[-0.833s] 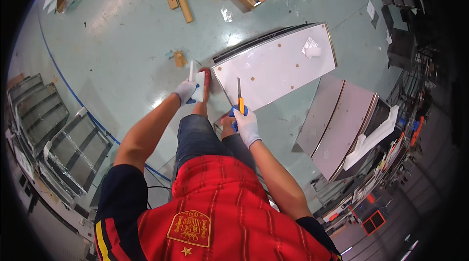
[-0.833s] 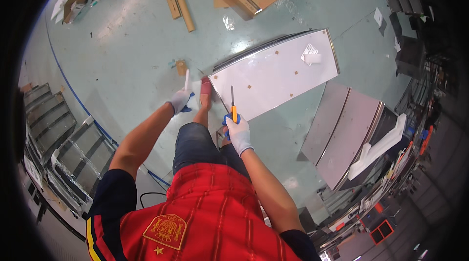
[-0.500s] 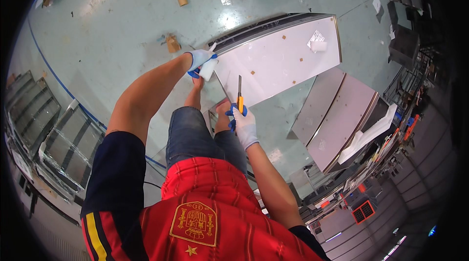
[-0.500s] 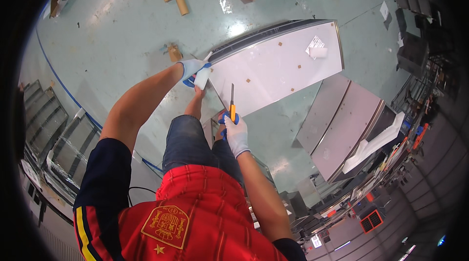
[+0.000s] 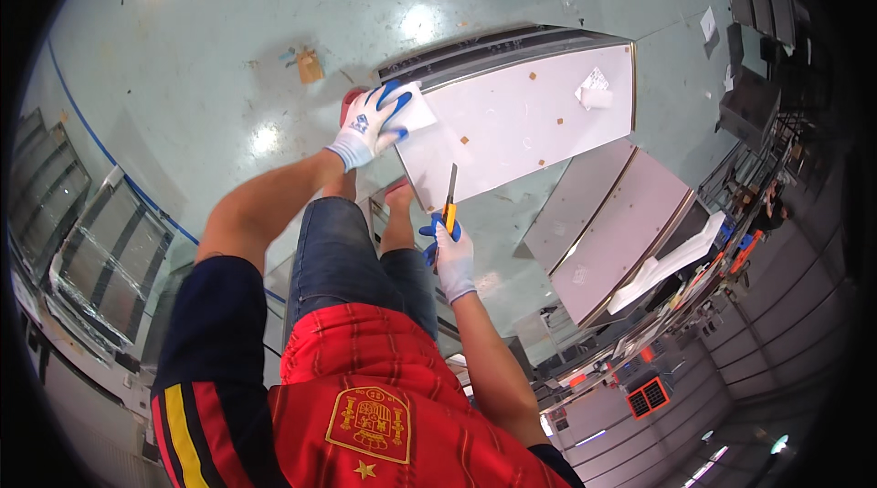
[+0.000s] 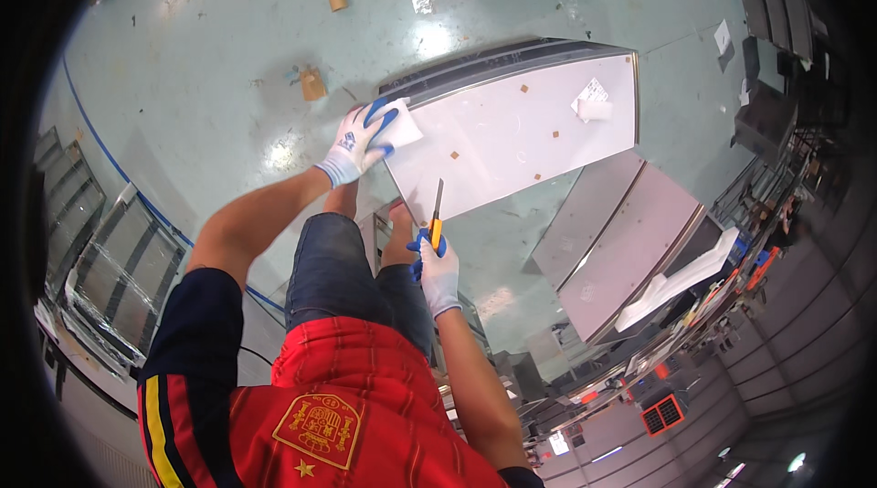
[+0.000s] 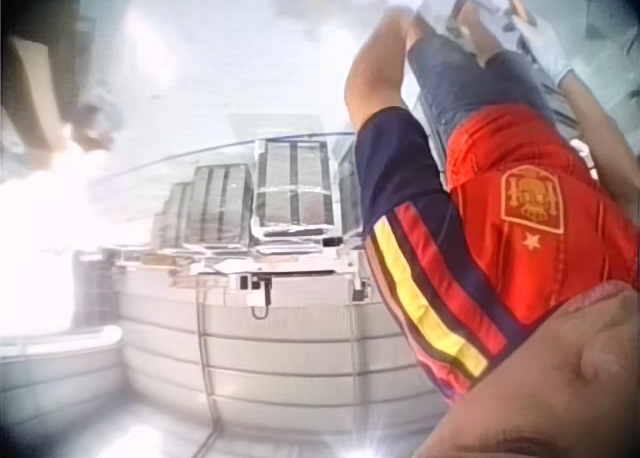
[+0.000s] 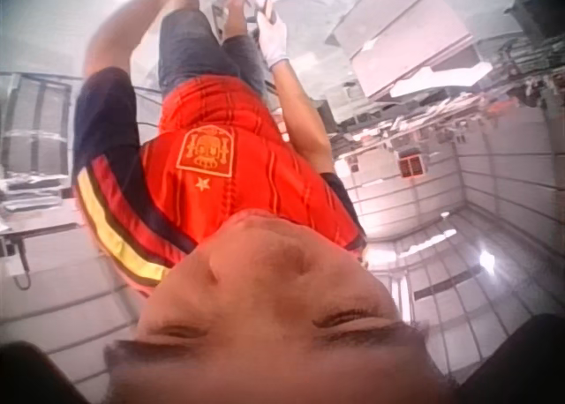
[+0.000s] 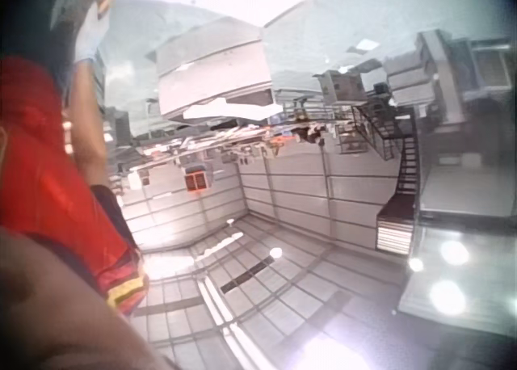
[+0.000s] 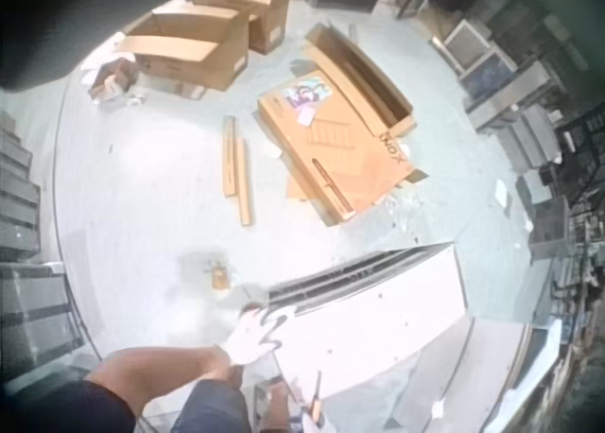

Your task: The person uses a utility knife to cut white foam pieces in a workshop. They repeatedly pick up foam, cut it into smaller sections, and place the cut pieces on the floor.

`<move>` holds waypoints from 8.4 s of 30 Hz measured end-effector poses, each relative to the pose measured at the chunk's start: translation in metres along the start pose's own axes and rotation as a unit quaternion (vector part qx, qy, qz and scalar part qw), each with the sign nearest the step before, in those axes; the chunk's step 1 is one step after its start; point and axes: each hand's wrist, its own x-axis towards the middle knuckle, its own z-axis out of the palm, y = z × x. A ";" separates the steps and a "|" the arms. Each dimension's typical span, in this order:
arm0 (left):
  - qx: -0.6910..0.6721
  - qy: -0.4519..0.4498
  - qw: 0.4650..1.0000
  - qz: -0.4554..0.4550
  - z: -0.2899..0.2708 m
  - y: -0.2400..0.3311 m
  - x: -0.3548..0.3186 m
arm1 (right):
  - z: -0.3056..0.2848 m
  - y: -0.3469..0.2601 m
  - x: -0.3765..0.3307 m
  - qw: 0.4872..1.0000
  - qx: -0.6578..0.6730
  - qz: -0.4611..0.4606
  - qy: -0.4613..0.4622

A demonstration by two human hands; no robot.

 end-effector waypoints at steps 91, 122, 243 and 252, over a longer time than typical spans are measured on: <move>-0.121 -0.427 0.896 -0.015 0.640 0.715 0.038 | -0.544 0.434 -0.082 0.861 0.366 0.036 0.351; -0.526 -0.002 0.768 -0.365 0.559 0.631 -0.046 | -0.850 0.129 0.022 0.896 -0.072 -0.435 0.047; 0.347 -0.503 0.334 0.718 0.737 1.247 0.173 | -0.921 0.100 -0.066 0.710 0.261 0.127 0.642; 0.351 -0.470 0.352 0.729 0.714 1.219 0.157 | -0.931 0.105 -0.040 0.713 0.255 0.152 0.635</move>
